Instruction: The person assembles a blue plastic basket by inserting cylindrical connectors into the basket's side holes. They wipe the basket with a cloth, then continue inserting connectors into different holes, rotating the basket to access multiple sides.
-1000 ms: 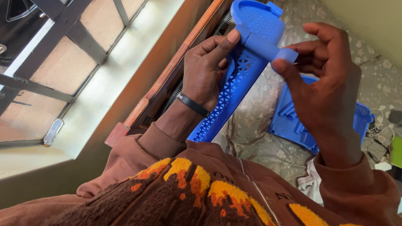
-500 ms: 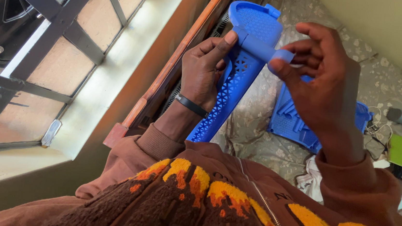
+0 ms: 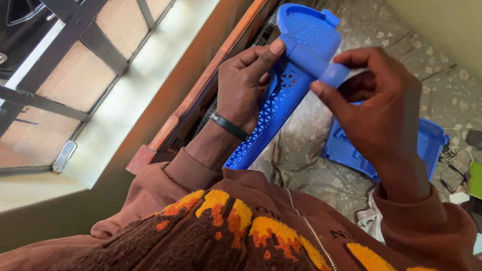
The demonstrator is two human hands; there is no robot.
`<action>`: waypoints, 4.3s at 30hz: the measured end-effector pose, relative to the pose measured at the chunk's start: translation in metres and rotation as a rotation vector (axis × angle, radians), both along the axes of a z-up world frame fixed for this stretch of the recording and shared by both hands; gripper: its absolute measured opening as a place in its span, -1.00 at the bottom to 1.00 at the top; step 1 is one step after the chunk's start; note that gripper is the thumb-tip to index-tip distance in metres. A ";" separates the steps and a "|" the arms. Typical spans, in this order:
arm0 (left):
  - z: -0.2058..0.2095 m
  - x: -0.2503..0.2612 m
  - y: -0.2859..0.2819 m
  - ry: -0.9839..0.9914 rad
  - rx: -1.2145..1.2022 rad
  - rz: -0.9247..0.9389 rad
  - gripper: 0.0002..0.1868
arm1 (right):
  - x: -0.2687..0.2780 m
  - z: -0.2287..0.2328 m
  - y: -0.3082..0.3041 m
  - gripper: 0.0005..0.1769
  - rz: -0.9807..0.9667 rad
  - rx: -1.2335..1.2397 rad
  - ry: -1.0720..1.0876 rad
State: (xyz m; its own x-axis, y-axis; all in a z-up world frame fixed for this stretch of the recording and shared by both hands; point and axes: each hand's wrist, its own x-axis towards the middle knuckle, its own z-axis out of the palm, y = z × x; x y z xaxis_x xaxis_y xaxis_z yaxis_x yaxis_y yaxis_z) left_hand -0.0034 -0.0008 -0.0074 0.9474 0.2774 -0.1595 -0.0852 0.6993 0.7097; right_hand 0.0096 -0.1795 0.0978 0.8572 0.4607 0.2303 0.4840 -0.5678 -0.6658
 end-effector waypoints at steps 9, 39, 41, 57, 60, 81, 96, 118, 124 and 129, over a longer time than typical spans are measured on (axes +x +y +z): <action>0.002 -0.002 0.004 0.006 -0.010 0.008 -0.76 | -0.004 -0.005 0.003 -0.54 -0.013 0.088 -0.018; 0.001 -0.003 0.003 -0.009 0.027 -0.008 -0.78 | 0.002 -0.009 0.000 -0.54 0.069 0.089 -0.138; 0.002 -0.002 0.003 -0.019 0.023 -0.013 -0.77 | 0.002 -0.008 0.001 -0.61 0.007 0.179 0.012; -0.004 0.013 0.009 0.223 0.019 -0.311 -0.46 | -0.003 -0.023 -0.001 -0.66 0.125 -0.280 -0.223; -0.015 0.017 0.003 0.262 0.423 -0.198 -0.43 | -0.005 -0.035 0.006 -0.67 0.203 -0.237 -0.352; -0.001 0.006 0.002 -0.006 -0.369 -0.437 -0.75 | 0.011 0.023 0.041 -0.27 0.764 -0.223 -0.666; -0.013 0.001 0.006 0.049 -0.408 -0.184 -0.74 | 0.029 -0.043 0.057 -0.82 0.182 0.945 0.448; -0.003 0.024 0.016 0.167 -0.282 -0.142 -0.67 | 0.053 -0.003 0.017 -0.49 0.684 -0.488 -0.619; -0.014 0.017 0.018 0.103 -0.134 -0.083 -0.59 | 0.020 -0.018 0.016 -0.59 0.380 -0.412 -0.160; -0.026 0.018 0.023 0.028 0.043 -0.006 -0.55 | 0.002 -0.024 0.029 -0.63 0.253 -0.272 0.016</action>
State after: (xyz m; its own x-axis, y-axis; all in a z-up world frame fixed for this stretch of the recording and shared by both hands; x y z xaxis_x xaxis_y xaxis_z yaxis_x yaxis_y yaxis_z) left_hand 0.0147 0.0226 -0.0337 0.9446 0.2784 -0.1740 -0.0605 0.6686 0.7411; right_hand 0.0114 -0.1502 0.0742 0.7107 0.7011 0.0578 0.6225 -0.5884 -0.5160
